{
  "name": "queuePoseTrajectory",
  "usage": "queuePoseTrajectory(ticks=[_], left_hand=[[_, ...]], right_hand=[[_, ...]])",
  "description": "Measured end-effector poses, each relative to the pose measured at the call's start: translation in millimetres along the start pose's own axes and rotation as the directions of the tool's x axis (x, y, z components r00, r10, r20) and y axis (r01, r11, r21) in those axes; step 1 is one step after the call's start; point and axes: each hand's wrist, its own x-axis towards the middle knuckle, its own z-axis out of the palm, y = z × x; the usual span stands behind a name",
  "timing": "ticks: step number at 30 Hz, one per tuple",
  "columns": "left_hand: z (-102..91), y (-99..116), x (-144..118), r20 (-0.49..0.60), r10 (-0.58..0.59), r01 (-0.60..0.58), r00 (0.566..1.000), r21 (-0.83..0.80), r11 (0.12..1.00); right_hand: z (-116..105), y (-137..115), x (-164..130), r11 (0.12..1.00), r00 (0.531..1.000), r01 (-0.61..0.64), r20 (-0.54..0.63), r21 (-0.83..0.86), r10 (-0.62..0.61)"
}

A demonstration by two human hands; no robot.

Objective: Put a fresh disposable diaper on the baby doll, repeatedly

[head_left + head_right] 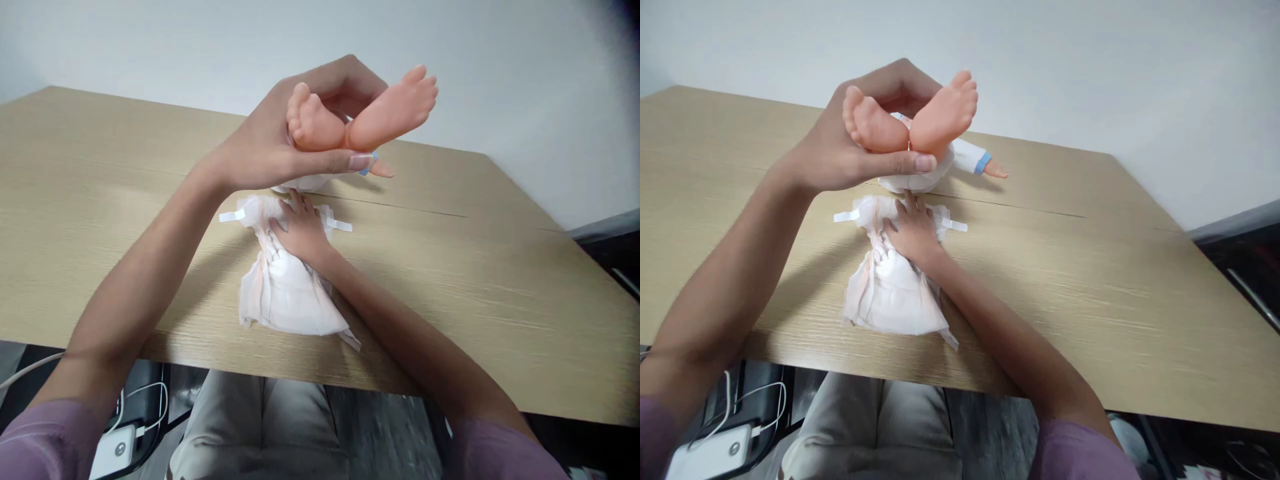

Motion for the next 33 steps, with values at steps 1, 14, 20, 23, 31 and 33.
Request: queuePoseTrajectory(ticks=[1, 14, 20, 23, 31, 33], left_hand=[[0.3, -3, 1, -0.005, 0.021, -0.021, 1.000, -0.017, 1.000], [1.7, -3, -2, -0.052, -0.059, 0.050, 0.997, -0.163, 0.985], [5.3, 3, 1, -0.128, -0.213, 0.176, 0.969, -0.251, 0.952], [4.9, 3, 2, -0.139, -0.206, 0.163, 0.969, -0.266, 0.950], [2.4, -3, -7, -0.103, -0.033, 0.021, 0.994, -0.115, 0.993], [1.4, -3, -7, -0.113, -0.034, 0.021, 0.993, -0.116, 0.993]], right_hand=[[1, 1, 2, 1.000, 1.000, -0.022, -0.003, -0.007, 0.022], [-19, 7, -17, 0.993, 0.996, 0.067, -0.053, -0.094, -0.072], [-20, 3, -47, 0.984, 0.986, 0.133, 0.089, 0.118, -0.144], [-6, 2, -46, 0.988, 0.975, 0.120, 0.176, 0.093, -0.135], [13, 18, 15, 0.990, 0.969, 0.124, 0.205, 0.068, -0.136], [13, 19, 23, 0.993, 0.972, 0.090, 0.210, 0.077, -0.104]])
